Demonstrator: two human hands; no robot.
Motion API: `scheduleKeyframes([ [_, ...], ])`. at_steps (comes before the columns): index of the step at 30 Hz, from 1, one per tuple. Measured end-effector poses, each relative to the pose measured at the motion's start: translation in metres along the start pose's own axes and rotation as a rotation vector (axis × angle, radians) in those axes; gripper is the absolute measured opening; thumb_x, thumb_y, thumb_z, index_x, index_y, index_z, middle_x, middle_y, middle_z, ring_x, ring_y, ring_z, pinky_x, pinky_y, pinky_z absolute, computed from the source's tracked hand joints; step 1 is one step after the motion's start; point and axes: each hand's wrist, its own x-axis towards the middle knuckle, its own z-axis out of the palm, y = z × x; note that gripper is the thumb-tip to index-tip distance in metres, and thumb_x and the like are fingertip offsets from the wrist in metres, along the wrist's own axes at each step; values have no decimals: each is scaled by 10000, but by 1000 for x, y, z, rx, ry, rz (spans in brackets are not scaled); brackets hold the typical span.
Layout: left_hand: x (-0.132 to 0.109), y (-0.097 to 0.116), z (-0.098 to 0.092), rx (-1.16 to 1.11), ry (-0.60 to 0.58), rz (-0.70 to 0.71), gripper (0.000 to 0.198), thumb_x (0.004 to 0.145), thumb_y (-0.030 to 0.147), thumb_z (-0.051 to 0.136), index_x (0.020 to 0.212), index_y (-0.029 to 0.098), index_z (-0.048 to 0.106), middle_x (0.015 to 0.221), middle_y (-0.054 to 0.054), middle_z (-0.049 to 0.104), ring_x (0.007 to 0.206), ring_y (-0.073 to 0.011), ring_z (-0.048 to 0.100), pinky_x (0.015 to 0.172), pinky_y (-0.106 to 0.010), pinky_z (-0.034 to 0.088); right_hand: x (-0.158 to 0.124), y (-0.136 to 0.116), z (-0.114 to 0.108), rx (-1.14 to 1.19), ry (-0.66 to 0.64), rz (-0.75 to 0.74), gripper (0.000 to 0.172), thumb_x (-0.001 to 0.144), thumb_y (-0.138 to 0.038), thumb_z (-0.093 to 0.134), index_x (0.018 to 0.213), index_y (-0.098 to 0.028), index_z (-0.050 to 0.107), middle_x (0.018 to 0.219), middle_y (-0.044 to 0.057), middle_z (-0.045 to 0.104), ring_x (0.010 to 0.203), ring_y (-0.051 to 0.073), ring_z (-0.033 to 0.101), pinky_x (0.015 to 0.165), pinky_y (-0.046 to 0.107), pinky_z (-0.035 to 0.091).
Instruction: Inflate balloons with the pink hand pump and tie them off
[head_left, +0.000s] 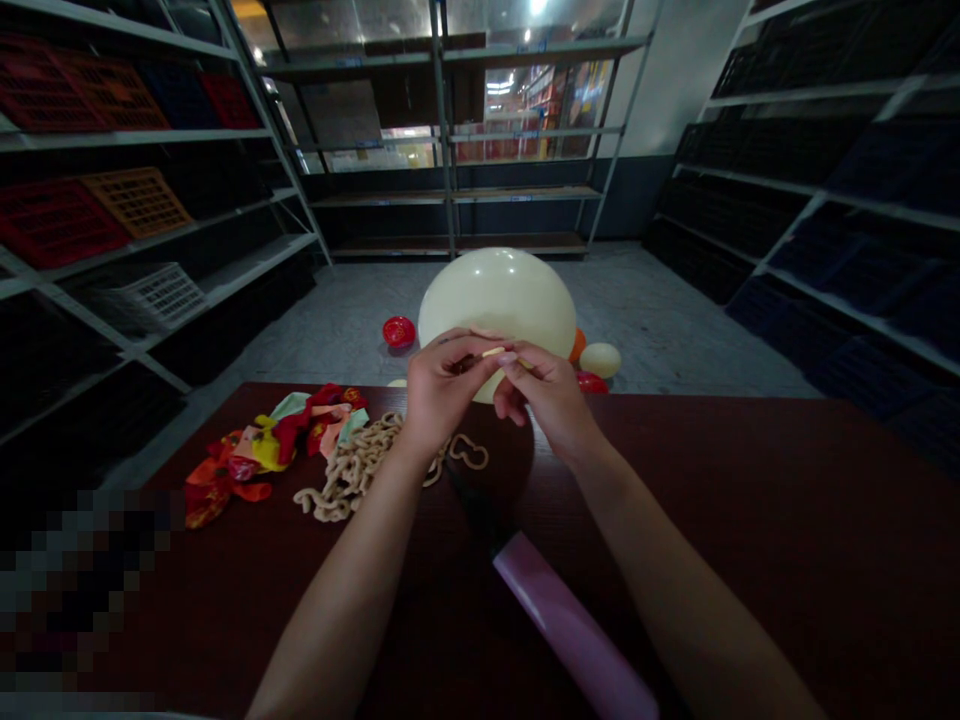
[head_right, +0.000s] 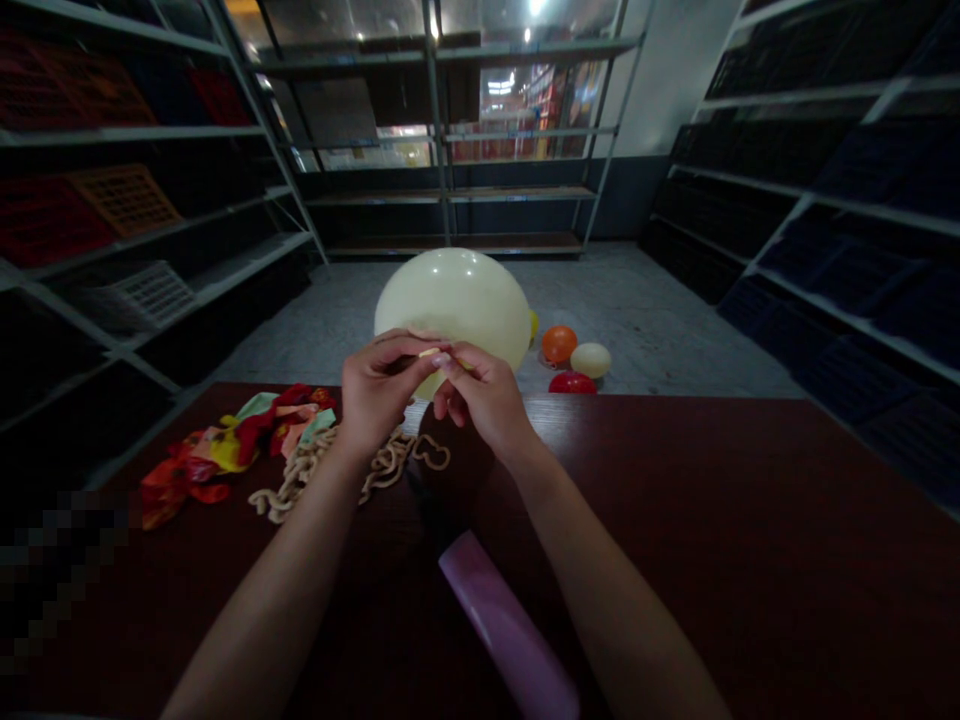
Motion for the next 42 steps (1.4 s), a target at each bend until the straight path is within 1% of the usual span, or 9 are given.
scheduleKeyframes([
  [6, 3, 1, -5, 44, -135, 35, 258, 812, 249, 743, 1069, 224, 744, 1103, -98, 710, 1037, -200, 648, 846, -345, 547, 0, 2, 1, 60, 38, -6, 208, 834, -432, 627, 923, -244, 615, 472, -80, 552, 378, 81, 478, 335, 190, 298],
  [11, 5, -2, -7, -25, -156, 9, 316, 782, 218, 768, 1096, 252, 743, 1142, -99, 691, 1069, -206, 634, 849, -356, 553, 0, 5, -3, 64, 11, -10, 211, 860, -468, 608, 852, -257, 609, 519, -73, 561, 395, 65, 455, 348, 184, 298],
  [15, 1, 4, -3, 9, -84, 23, 241, 825, 224, 727, 1062, 254, 757, 1061, -80, 708, 936, -170, 657, 737, -300, 561, -1, 4, -2, 57, 8, -38, 233, 860, -470, 607, 954, -258, 633, 551, -59, 587, 428, 83, 500, 355, 193, 319],
  [18, -3, 6, 5, 48, 29, 69, 167, 861, 224, 687, 1004, 250, 768, 1004, -65, 722, 920, -162, 665, 770, -314, 563, -2, -1, -1, 33, 12, -29, 275, 877, -469, 586, 1026, -241, 626, 557, -47, 609, 420, 93, 521, 363, 203, 334],
  [21, -6, 2, 10, 91, 118, 88, 131, 885, 229, 658, 958, 233, 767, 964, -57, 731, 903, -162, 672, 811, -335, 560, -2, -7, -4, 6, -68, 38, 330, 888, -505, 548, 1049, -222, 603, 598, -21, 659, 400, 100, 544, 373, 214, 351],
  [24, -11, -3, 11, 225, 121, 146, 155, 920, 236, 606, 959, 207, 753, 958, -68, 729, 909, -167, 673, 805, -326, 556, -2, -12, -10, 26, -132, 142, 377, 882, -536, 496, 1074, -217, 557, 649, 7, 697, 397, 128, 582, 355, 215, 334],
  [30, -17, -9, 1, 651, -62, 422, 208, 946, 250, 559, 1066, 192, 718, 992, -89, 724, 895, -175, 674, 718, -255, 522, -3, -19, -20, 74, -216, 224, 445, 833, -475, 511, 1218, -253, 491, 699, 2, 714, 401, 156, 609, 328, 215, 321],
  [36, -16, -12, -4, 746, -106, 437, 207, 956, 266, 541, 1026, 182, 718, 969, -93, 717, 832, -171, 668, 644, -247, 482, -4, -12, -8, -91, -53, 82, 484, 861, -549, 578, 1249, -262, 604, 621, -20, 672, 329, 90, 501, 284, 202, 307],
  [42, -12, -12, -3, 473, -112, 293, 205, 939, 255, 575, 1054, 230, 743, 986, -61, 722, 904, -167, 662, 772, -267, 502, 2, -8, -15, 82, 187, 21, 334, 863, -523, 595, 946, -210, 675, 459, -82, 452, 331, 30, 259, 321, 190, 143],
])
